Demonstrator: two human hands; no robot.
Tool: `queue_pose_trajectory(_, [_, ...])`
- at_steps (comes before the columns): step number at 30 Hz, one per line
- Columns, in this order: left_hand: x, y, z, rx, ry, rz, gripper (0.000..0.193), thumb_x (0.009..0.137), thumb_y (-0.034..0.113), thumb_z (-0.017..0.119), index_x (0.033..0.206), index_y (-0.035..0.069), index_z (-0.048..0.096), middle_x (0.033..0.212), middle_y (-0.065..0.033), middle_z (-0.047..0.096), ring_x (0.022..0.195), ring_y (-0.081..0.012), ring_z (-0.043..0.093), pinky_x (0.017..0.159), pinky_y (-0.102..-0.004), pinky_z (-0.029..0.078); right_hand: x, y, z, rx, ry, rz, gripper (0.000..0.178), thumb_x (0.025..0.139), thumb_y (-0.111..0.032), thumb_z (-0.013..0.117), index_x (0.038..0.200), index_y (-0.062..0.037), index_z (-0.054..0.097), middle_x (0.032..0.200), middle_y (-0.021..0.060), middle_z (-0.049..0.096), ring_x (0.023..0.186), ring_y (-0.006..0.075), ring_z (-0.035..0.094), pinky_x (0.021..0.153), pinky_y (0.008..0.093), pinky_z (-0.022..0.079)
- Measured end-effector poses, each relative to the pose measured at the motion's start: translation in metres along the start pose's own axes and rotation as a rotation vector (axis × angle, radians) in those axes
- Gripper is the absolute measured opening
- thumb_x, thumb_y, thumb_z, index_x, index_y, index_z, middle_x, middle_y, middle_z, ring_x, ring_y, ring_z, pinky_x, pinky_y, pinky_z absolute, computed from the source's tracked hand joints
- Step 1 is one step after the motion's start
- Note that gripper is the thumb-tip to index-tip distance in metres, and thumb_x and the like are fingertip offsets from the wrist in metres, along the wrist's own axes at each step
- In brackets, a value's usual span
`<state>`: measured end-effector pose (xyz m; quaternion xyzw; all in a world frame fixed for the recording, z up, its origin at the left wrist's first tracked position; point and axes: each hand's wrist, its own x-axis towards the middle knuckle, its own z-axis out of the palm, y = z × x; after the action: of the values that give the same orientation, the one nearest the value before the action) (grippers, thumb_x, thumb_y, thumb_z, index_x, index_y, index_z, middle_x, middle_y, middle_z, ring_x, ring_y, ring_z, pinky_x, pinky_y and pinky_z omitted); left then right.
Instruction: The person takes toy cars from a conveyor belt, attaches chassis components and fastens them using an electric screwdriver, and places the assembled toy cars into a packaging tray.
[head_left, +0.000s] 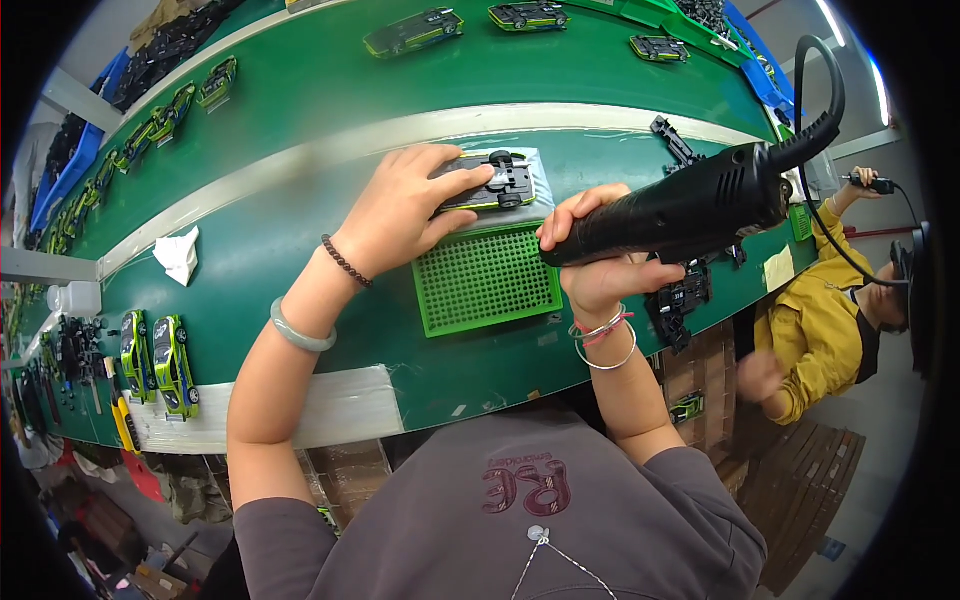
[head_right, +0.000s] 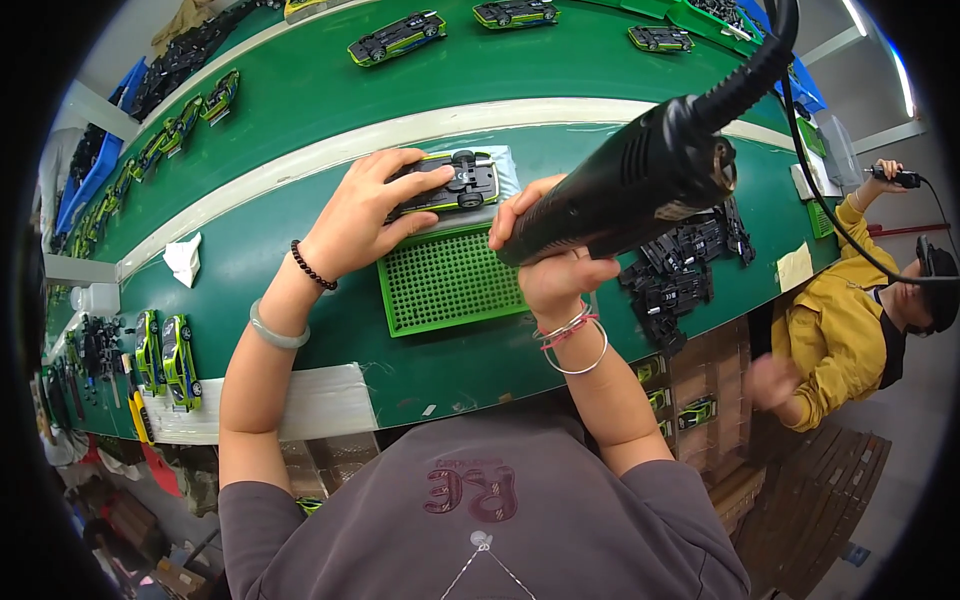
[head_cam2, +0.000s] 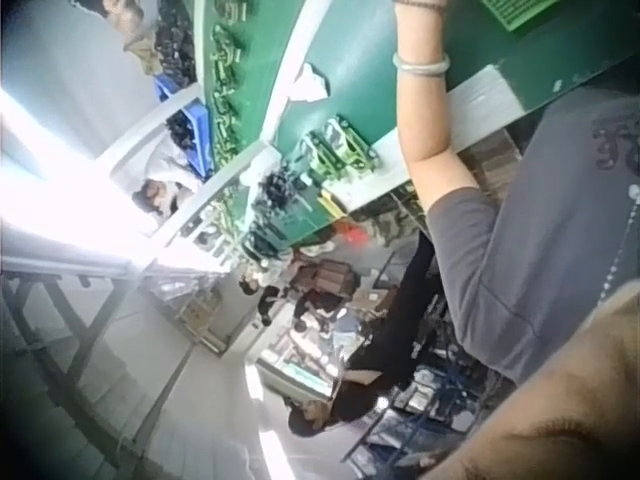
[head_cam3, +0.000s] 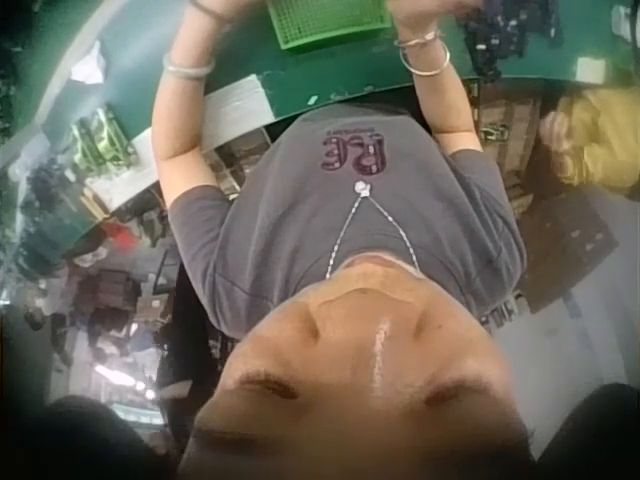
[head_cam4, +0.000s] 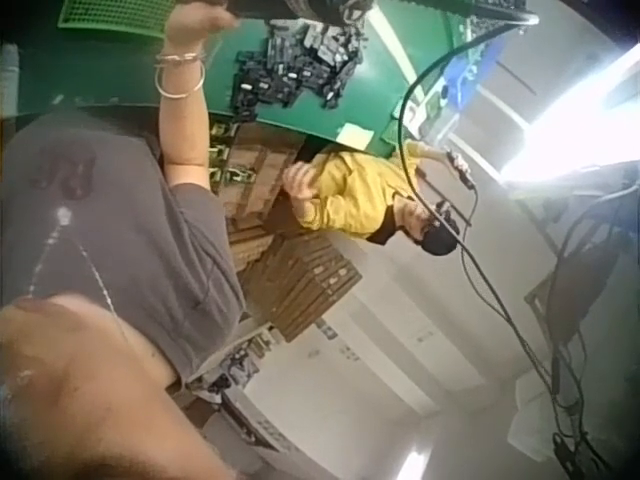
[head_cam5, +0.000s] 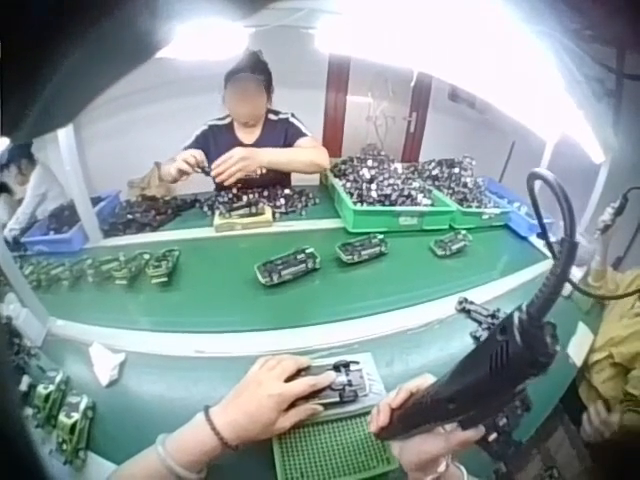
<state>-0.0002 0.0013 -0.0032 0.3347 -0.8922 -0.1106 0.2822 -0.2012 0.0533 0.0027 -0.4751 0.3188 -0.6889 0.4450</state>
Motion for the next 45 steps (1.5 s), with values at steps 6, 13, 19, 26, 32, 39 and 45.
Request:
queue_pose_trajectory(6, [0.0,0.0,-0.001,-0.002,-0.017,-0.013,0.048,0.076,0.018,0.069,0.121,0.017,0.056,0.12,-0.0144,0.051,0.111,-0.0329,0.048,0.095,-0.0409,0.039,0.001,0.002,0.001,-0.046,-0.033,0.045,0.1,0.055,-0.095,0.019,0.083,-0.002,0.043,0.058,0.01,0.05,0.049,0.0181,0.05,0.047,0.0282,0.045])
queue_pose_trajectory(13, [-0.006,-0.014,-0.031,-0.18,-0.146,-0.142,0.073,0.067,0.024,0.077,0.131,0.01,0.045,0.125,-0.0159,0.049,0.117,-0.0343,0.045,0.101,-0.041,0.035,0.007,-0.006,0.002,0.102,0.021,0.023,0.102,0.052,-0.097,0.022,0.082,-0.0024,0.045,0.058,0.009,0.049,0.049,0.02,0.05,0.047,0.0317,0.045])
queue_pose_trajectory(19, [-0.012,-0.035,-0.045,-0.214,-0.271,-0.263,0.064,0.063,0.026,0.079,0.115,0.002,0.05,0.111,-0.0175,0.058,0.109,-0.0325,0.053,0.095,-0.0381,0.041,0.051,-0.044,0.054,0.301,-0.148,-0.183,0.104,0.053,-0.097,0.016,0.085,-0.0027,0.048,0.057,0.0087,0.05,0.048,0.02,0.05,0.049,0.0339,0.045])
queue_pose_trajectory(26, [-0.015,-0.044,-0.039,-0.224,-0.198,-0.153,0.06,0.061,0.028,0.08,0.107,0.0,0.052,0.1,-0.0202,0.061,0.096,-0.036,0.057,0.083,-0.0397,0.046,0.061,0.01,0.112,0.084,-0.272,0.007,0.103,0.055,-0.096,0.02,0.082,-0.0003,0.047,0.057,0.0106,0.05,0.049,0.0212,0.052,0.048,0.0306,0.046])
queue_pose_trajectory(32, [-0.014,-0.04,-0.046,-0.26,-0.211,-0.165,0.064,0.06,0.026,0.08,0.112,0.001,0.051,0.102,-0.0201,0.061,0.098,-0.0368,0.057,0.083,-0.0403,0.046,0.061,0.022,0.116,0.071,-0.307,0.05,0.101,0.054,-0.095,0.023,0.081,-0.0007,0.047,0.057,0.0098,0.049,0.051,0.0209,0.053,0.051,0.031,0.046])
queue_pose_trajectory(39, [-0.015,-0.042,-0.041,-0.272,-0.203,-0.154,0.061,0.059,0.026,0.082,0.107,0.003,0.053,0.099,-0.0203,0.062,0.095,-0.0378,0.057,0.081,-0.041,0.047,0.062,0.036,0.114,0.011,-0.357,0.054,0.099,0.055,-0.095,0.025,0.08,-0.0018,0.049,0.056,0.0087,0.049,0.05,0.0193,0.051,0.05,0.0288,0.044])
queue_pose_trajectory(45, [-0.018,-0.042,-0.041,-0.25,-0.195,-0.239,0.054,0.058,0.028,0.082,0.095,0.002,0.055,0.088,-0.0199,0.063,0.088,-0.0378,0.058,0.076,-0.0408,0.047,0.064,0.045,0.119,0.051,-0.348,0.031,0.087,0.071,-0.083,0.035,0.069,0.0021,0.053,0.053,0.0055,0.051,0.044,0.0114,0.052,0.042,0.023,0.04])
